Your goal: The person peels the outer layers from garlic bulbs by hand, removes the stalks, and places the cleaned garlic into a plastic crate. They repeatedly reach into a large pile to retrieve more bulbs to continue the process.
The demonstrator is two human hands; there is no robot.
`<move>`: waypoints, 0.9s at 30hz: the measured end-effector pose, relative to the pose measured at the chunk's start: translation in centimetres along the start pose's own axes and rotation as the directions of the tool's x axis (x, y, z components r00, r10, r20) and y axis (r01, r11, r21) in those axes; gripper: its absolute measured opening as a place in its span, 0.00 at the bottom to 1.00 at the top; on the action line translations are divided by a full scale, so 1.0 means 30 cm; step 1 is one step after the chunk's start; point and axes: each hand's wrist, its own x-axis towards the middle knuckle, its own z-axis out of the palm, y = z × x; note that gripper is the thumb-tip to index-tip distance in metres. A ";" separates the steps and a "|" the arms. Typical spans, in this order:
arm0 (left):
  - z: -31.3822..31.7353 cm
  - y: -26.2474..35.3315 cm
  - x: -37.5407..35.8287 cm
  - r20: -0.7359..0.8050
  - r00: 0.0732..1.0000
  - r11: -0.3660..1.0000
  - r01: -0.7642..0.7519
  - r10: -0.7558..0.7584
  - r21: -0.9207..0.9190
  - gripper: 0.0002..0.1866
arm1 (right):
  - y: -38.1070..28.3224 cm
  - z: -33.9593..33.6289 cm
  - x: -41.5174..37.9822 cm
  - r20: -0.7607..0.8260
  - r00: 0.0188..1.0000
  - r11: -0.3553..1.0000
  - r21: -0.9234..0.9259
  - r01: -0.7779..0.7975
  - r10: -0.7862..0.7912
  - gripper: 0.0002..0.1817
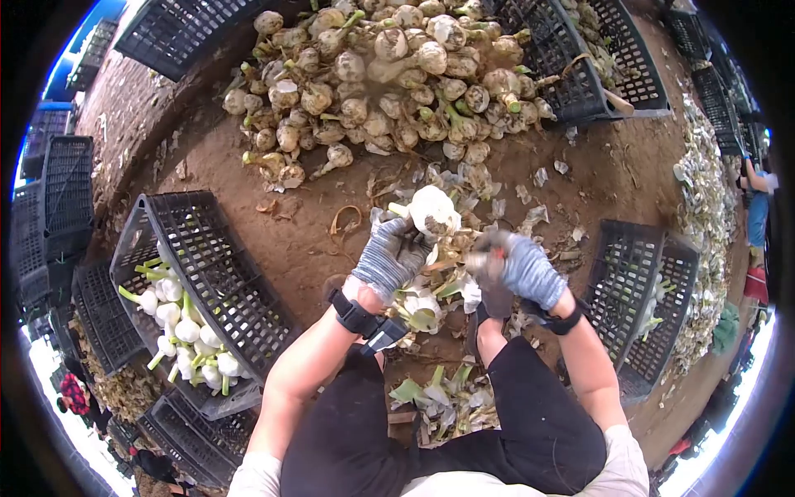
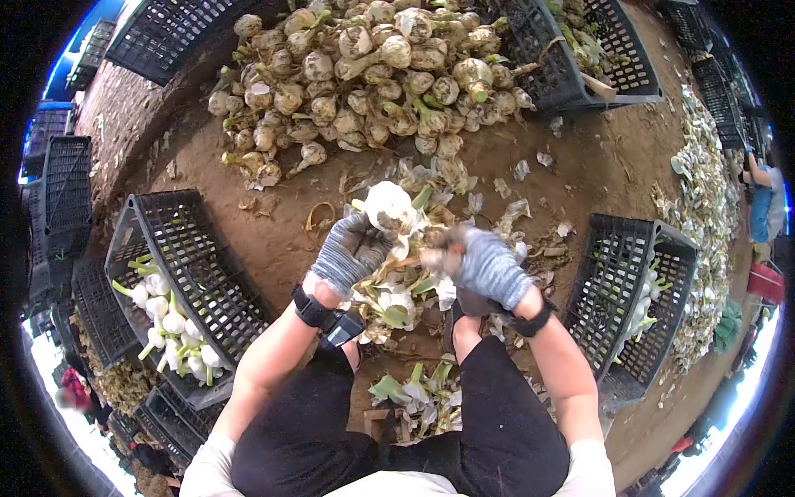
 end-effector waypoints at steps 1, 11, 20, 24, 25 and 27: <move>0.015 -0.016 -0.001 -0.102 0.994 0.998 -0.021 0.026 0.052 0.14 | -0.005 0.031 0.020 -0.003 1.000 1.000 0.000 -0.005 0.005 0.22; 0.022 -0.047 -0.014 -0.147 0.962 0.930 -0.172 0.229 0.324 0.12 | 0.024 -0.073 0.042 -0.129 0.946 -0.051 0.992 0.119 -0.298 0.13; 0.119 0.018 -0.202 0.077 0.790 0.616 -0.531 0.608 0.581 0.11 | 0.014 0.138 0.140 -0.281 0.875 0.843 0.267 0.466 -0.395 0.13; 0.229 0.190 -0.554 0.438 0.171 -0.149 -0.782 0.883 0.605 0.10 | 0.079 0.082 0.107 -0.165 0.972 0.826 0.515 0.228 -0.166 0.12; 0.233 0.213 -0.628 0.452 0.186 -0.135 -0.797 0.873 0.589 0.10 | 0.094 0.077 0.100 -0.171 0.965 0.882 0.399 0.251 -0.197 0.13; 0.253 0.215 -0.713 0.745 -0.431 -0.779 0.135 0.509 0.612 0.12 | 0.140 0.053 0.094 -0.167 0.961 0.962 0.129 0.241 -0.219 0.16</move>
